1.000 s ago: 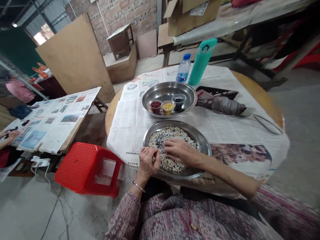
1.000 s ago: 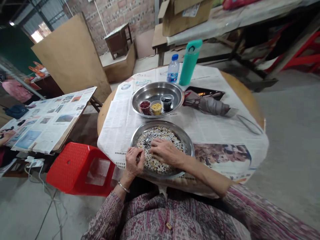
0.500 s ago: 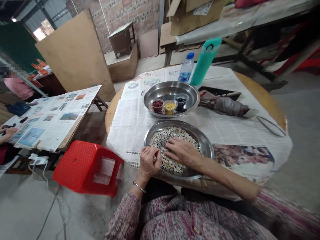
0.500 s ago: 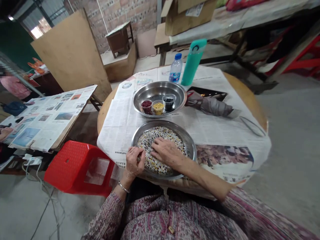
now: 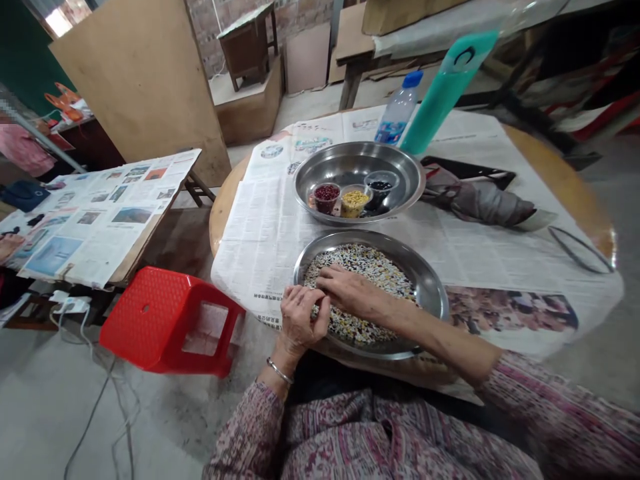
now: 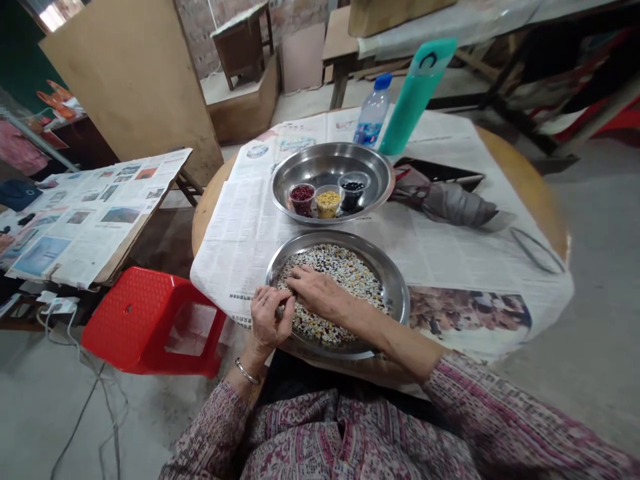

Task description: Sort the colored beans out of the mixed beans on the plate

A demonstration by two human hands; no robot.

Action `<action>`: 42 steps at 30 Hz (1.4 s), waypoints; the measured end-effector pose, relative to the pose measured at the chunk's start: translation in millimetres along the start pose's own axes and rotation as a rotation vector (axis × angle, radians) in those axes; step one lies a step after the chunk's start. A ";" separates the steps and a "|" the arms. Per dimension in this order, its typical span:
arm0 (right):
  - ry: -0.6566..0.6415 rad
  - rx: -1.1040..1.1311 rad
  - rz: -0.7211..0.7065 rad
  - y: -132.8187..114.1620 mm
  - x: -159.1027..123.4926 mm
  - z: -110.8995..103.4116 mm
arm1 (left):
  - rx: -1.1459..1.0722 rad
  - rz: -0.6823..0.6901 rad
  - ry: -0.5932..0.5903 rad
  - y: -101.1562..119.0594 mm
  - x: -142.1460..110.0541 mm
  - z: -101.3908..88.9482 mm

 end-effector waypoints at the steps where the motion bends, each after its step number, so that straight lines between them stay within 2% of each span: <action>1: -0.010 -0.008 0.020 2.2 -1.6 1.5 | -0.001 0.000 -0.003 -0.2 0.0 0.2; 6: -0.030 -0.078 0.192 17.8 -24.9 -10.0 | -0.011 -0.011 -0.015 -1.3 -0.4 1.1; 10: -0.045 -0.052 0.242 21.1 -53.1 -22.5 | -0.034 -0.010 -0.006 -2.0 -1.2 2.1; 14: -0.051 -0.041 0.204 2.3 -75.6 -23.7 | -0.033 -0.006 0.003 -2.3 -1.7 2.9; 17: -0.082 -0.035 0.160 -17.7 -81.4 -19.1 | -0.014 -0.011 0.000 -2.1 -1.6 2.9; 20: -0.142 -0.075 0.132 -24.3 -79.4 -14.9 | 0.014 -0.019 -0.007 -2.2 -1.7 2.8; 22: -0.147 -0.129 0.171 -16.7 -75.9 -16.0 | 0.021 -0.025 -0.010 -2.4 -2.0 2.9; 26: -0.001 -0.250 0.347 11.7 -66.3 -27.5 | 0.019 -0.037 -0.010 -2.7 -2.3 3.2; 28: 0.066 -0.232 0.357 21.0 -59.6 -31.2 | 0.019 -0.033 -0.005 -2.2 -2.1 2.9; 30: 0.079 -0.179 0.335 23.3 -51.0 -30.3 | 0.020 -0.030 -0.004 -1.8 -1.7 2.5; 37: -0.082 -0.007 0.255 3.3 -17.1 -18.0 | 0.033 -0.023 -0.016 -2.6 -1.4 2.5; 42: -0.139 0.151 0.252 0.4 -23.3 -23.1 | 0.041 -0.011 -0.015 -2.5 -0.7 2.0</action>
Point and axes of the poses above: each hand's wrist, its own x-axis towards the middle knuckle, its own z-axis out of the palm, y = z × x, the point moved 1 cm from there along x, towards the middle knuckle, and after that the axes turned 4 degrees about -y, right-handed, at the moved point
